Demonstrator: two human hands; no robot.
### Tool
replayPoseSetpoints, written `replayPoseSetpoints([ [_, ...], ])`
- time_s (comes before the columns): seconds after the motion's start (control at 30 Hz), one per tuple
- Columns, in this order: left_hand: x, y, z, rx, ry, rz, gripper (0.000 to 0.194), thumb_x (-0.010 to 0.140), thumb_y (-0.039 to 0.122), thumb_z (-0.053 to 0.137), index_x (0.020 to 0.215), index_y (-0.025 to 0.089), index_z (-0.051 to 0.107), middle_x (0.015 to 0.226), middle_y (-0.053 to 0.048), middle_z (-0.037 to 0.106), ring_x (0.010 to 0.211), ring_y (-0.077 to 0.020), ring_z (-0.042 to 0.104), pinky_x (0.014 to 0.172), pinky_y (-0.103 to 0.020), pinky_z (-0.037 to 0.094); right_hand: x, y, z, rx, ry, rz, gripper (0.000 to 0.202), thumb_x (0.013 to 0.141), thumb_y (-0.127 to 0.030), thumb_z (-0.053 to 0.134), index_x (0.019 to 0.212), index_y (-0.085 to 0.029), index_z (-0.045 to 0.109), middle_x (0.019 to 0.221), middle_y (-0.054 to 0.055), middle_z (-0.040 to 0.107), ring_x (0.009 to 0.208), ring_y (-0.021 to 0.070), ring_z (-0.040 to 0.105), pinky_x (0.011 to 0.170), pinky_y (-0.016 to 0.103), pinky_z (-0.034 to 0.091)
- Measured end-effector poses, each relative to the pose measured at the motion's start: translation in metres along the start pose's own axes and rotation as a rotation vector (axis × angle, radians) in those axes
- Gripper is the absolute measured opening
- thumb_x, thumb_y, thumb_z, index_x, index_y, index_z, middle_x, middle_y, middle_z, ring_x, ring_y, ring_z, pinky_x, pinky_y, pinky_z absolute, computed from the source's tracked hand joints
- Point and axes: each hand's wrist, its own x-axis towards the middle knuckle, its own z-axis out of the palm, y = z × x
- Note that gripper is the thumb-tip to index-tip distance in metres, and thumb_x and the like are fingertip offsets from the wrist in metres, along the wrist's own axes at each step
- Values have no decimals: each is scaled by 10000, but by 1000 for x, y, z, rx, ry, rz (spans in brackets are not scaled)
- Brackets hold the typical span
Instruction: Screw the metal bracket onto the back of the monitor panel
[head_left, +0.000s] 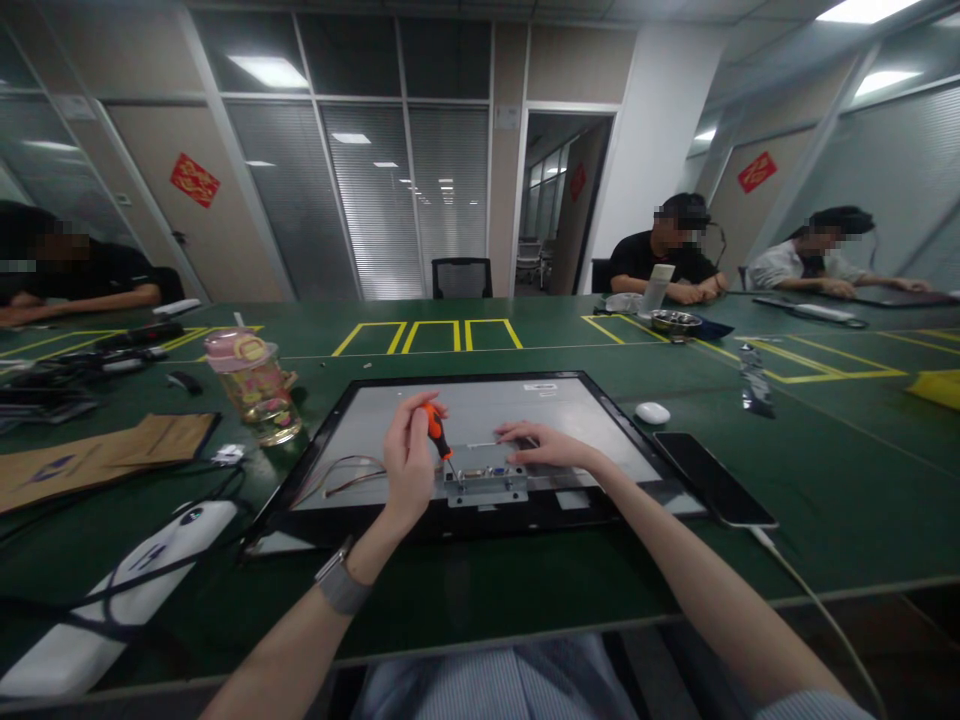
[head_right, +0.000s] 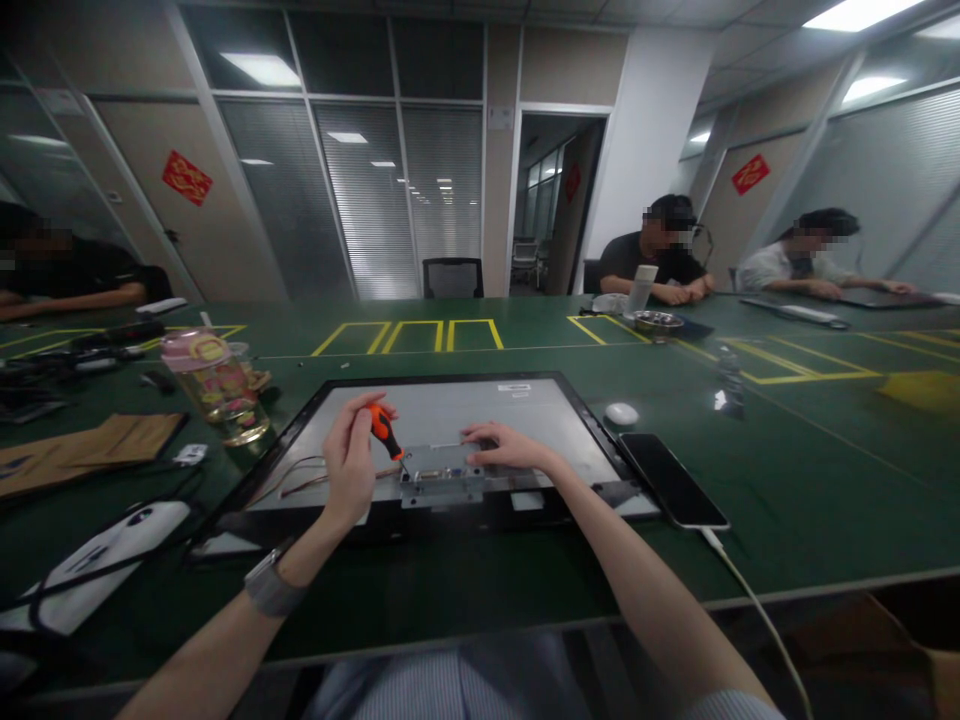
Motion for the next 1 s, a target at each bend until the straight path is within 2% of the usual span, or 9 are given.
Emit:
replayPoseSetpoints([
  [0.07,0,0,0,-8,4,13,243,919,293,413,902,176,626,808,-41,628,788,-146,590,727,-271,466,0,-1,0,-5,0,2,519,775,-591,617,1152,-235,633,1371,64,488,1285,276,401,1093,445,266],
  [0.2,1,0,1,83,40,106,158,835,315,573,783,183,642,871,-44,563,832,-153,551,740,-267,457,0,-2,0,-12,-1,9,496,784,-574,617,1155,-245,631,1381,63,478,1286,272,402,1095,460,257],
  [0.27,1,-1,1,111,45,104,160,821,327,596,807,180,659,877,-41,545,810,-146,541,722,-257,454,0,-1,0,-8,-5,6,487,784,-571,618,1150,-249,634,1379,58,481,1288,271,399,1095,460,258],
  [0.43,0,0,0,19,3,3,257,922,314,422,1001,176,624,839,-41,623,777,-138,589,727,-265,464,-1,-1,0,-5,1,-7,508,780,-579,615,1146,-227,635,1372,72,488,1285,279,401,1094,456,261],
  [0.53,0,0,-1,10,14,27,246,920,298,418,864,174,624,838,-48,630,795,-143,586,733,-270,464,-1,-2,0,-16,-1,-8,517,786,-587,604,1150,-221,633,1363,79,496,1278,280,411,1093,458,262],
  [0.63,2,-1,-1,63,50,99,198,855,302,549,729,170,626,869,-44,564,854,-148,553,755,-265,458,0,-2,0,-19,-3,-20,517,787,-587,603,1152,-222,632,1364,76,495,1267,275,425,1092,454,267],
  [0.77,2,-1,1,114,62,84,145,818,301,608,838,177,681,851,-29,520,787,-130,542,713,-250,470,0,1,0,-10,-2,-19,520,783,-591,607,1158,-231,631,1371,64,488,1278,271,412,1097,437,264],
  [0.87,1,1,1,81,49,31,181,846,310,571,907,169,666,842,-35,582,762,-130,574,725,-258,479,0,1,0,-6,-6,-16,508,787,-579,609,1164,-238,627,1373,59,485,1287,268,400,1096,438,266],
  [1.0,0,4,1,18,-13,-26,272,914,334,444,903,159,651,845,-61,663,803,-155,622,757,-276,485,-1,1,-1,1,-2,-12,505,786,-576,612,1166,-244,627,1379,57,480,1287,269,398,1093,442,269],
])
